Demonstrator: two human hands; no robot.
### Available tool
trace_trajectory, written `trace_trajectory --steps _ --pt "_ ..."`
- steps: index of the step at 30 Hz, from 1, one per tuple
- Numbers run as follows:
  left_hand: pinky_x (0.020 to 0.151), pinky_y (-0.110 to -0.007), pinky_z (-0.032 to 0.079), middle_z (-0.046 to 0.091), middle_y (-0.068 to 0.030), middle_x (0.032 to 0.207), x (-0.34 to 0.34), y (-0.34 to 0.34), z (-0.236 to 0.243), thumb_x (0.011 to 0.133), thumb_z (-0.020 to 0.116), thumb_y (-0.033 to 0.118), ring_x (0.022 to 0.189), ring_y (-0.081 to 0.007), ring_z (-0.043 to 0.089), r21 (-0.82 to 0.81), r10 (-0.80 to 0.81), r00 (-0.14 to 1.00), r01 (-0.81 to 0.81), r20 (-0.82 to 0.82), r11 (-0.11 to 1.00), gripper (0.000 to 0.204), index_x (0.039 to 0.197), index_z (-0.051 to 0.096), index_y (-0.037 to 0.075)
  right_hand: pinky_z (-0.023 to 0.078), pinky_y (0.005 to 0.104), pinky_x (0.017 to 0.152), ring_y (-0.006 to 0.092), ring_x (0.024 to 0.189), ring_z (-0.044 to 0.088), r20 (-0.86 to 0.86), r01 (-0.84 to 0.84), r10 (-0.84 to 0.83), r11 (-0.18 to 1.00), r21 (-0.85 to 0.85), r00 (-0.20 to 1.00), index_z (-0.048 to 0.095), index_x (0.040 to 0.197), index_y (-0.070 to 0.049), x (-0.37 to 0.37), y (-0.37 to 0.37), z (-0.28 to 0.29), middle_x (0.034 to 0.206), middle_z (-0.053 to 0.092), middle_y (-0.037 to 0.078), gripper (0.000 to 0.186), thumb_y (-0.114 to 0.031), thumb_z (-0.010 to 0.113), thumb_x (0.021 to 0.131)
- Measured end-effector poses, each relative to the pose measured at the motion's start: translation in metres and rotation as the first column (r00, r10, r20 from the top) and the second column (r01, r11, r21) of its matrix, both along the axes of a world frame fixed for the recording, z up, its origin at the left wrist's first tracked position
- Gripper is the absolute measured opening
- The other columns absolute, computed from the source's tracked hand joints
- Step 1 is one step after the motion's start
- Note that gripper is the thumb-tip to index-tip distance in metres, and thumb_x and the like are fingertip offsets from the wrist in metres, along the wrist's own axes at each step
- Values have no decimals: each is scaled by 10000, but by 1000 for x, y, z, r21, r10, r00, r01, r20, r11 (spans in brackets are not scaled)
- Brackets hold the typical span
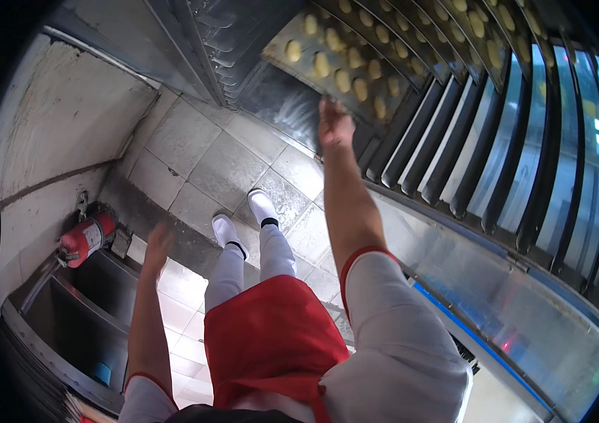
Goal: The person coats small pieces of dough in a yellow cornmeal-like powder by hand, places them in rows on metal baking trays, and then slides the full trays into a commercial bakery rack.
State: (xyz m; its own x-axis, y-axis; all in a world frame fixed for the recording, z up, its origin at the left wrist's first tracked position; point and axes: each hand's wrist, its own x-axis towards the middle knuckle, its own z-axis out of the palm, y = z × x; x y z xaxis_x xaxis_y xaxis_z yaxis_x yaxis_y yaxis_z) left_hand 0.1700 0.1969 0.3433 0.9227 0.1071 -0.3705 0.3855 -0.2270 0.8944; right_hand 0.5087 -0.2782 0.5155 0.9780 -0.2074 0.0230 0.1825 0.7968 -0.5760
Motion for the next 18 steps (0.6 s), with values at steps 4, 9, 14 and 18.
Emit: trace_trajectory --steps 4,9,14,18 --pt "1219 -403 348 464 -185 1611 -193 22 -68 1005 691 338 1489 -325 444 98 210 875 -186 -436 978 667 1548 473 18 474 469 1118 320 1401 529 -30 -216 219 915 -341 975 453 1537 -60 55 15 50 1549 522 100 627 -125 711 969" --pt "1050 -417 463 606 -153 1460 -337 -53 -20 1019 677 348 1322 -261 565 2 292 678 -395 -675 919 604 1520 508 56 445 469 1151 343 1406 522 -239 -514 455 772 -375 858 354 1604 -71 60 32 74 1601 462 145 765 -219 718 948" --pt "943 -479 491 647 -39 1433 -427 -113 7 1000 673 317 1154 -208 595 -41 316 620 -492 -718 870 514 1492 563 219 405 478 1157 297 1340 567 -663 -711 314 508 -486 679 448 1553 -86 -11 41 18 1509 577 121 580 -299 583 1030" --pt "1078 -577 400 589 35 1524 -524 -182 72 987 634 378 1293 -210 522 -44 410 364 -789 -836 613 498 1470 569 276 545 308 908 183 1046 704 -679 -674 441 -197 -712 588 695 1319 -61 -133 95 -2 1157 749 80 371 -239 641 999"
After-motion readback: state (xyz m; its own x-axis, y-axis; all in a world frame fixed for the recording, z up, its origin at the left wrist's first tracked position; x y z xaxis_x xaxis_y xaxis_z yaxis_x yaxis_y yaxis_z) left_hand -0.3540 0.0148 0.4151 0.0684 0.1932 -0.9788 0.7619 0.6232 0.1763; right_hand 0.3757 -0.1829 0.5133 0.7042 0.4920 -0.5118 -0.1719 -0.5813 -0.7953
